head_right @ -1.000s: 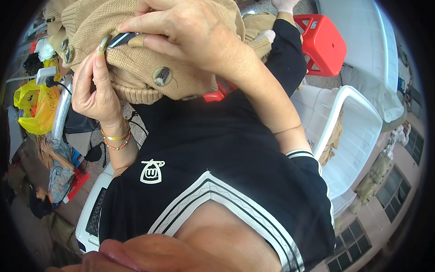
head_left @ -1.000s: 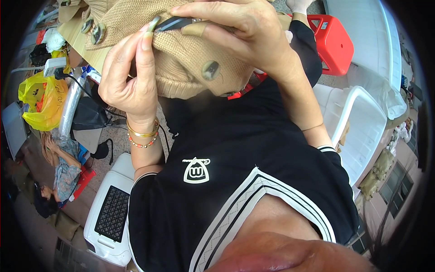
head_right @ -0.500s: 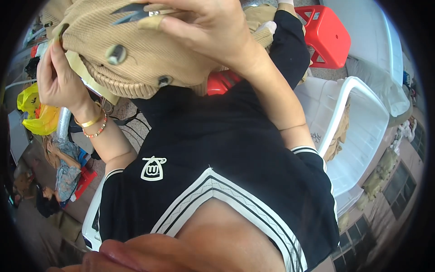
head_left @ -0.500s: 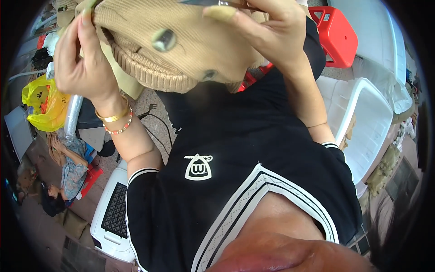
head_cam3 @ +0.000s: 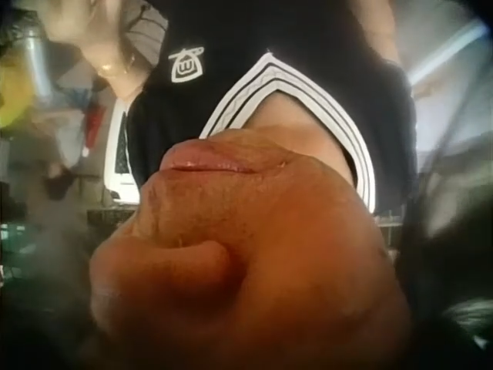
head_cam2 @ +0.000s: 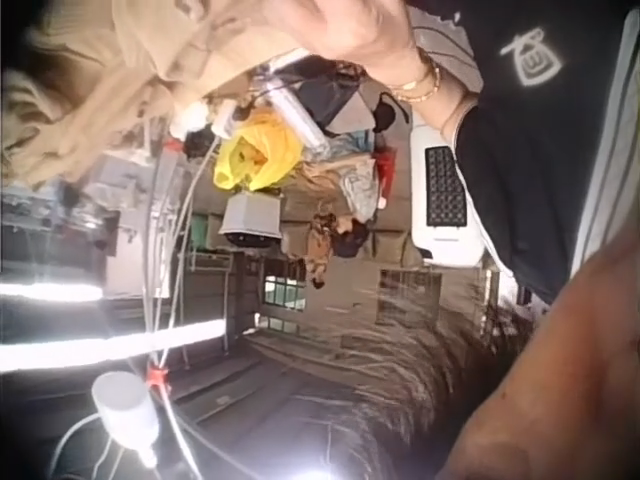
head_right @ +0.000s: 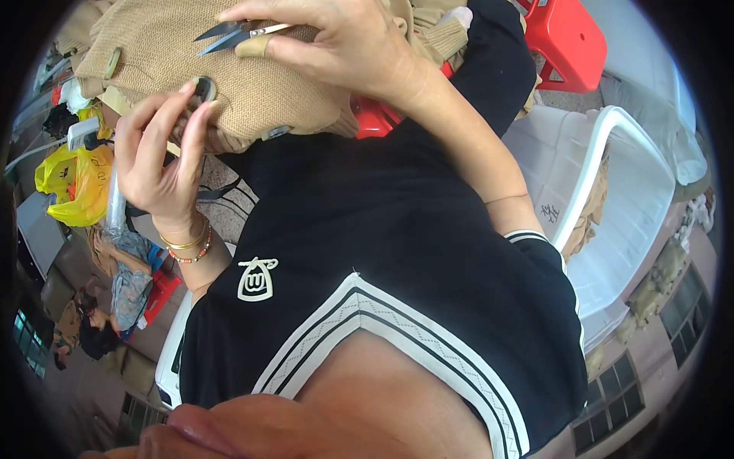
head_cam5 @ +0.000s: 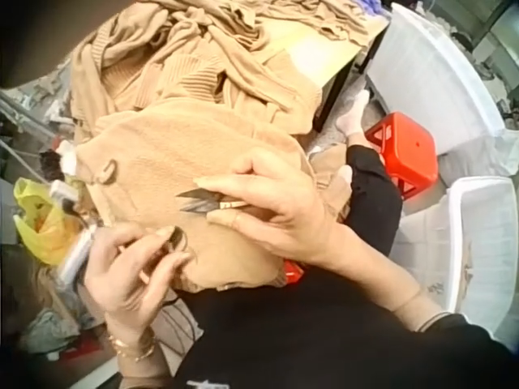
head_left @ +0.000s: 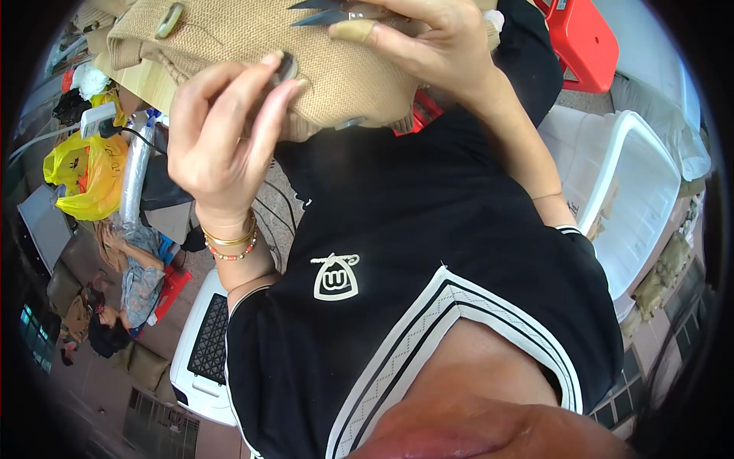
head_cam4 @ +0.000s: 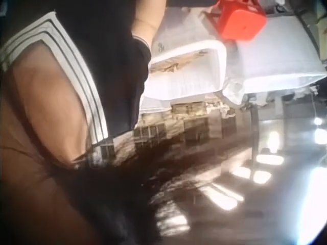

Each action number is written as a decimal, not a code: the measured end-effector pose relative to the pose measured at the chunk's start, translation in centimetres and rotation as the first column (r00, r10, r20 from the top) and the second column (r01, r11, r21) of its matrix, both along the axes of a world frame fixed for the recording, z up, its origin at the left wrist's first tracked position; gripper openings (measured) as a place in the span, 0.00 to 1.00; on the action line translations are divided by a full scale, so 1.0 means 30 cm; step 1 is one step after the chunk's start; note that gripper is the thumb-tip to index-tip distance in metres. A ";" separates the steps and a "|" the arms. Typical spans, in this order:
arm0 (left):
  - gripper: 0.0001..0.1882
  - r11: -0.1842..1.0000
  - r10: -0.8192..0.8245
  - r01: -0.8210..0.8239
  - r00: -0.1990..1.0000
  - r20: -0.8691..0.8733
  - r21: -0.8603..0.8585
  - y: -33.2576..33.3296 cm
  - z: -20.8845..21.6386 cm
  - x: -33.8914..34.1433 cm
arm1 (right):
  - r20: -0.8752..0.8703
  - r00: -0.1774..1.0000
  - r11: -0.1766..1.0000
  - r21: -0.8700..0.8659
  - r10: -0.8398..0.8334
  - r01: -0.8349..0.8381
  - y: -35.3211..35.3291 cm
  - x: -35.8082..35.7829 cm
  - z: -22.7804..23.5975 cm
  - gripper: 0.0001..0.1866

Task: Trimming loose threads and excess yarn from a beige knitted sweater using thread snips.

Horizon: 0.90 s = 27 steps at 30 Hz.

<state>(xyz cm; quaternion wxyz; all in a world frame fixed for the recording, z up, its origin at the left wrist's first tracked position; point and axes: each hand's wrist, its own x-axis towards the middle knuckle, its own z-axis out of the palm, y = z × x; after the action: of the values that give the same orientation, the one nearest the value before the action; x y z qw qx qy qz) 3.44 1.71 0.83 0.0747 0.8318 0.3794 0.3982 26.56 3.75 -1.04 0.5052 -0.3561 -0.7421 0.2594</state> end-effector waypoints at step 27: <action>0.07 0.949 0.151 -0.041 0.929 0.338 -0.313 -0.034 -0.056 -0.004 | 0.385 0.923 0.986 0.153 0.008 -0.072 -0.041 -0.014 0.067 0.16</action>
<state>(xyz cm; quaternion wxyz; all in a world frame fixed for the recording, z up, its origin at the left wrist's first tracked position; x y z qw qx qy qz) 3.33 0.68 -0.84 0.2484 0.7044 0.4563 0.4837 26.14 2.51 0.98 0.3725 -0.3417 -0.8525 0.1330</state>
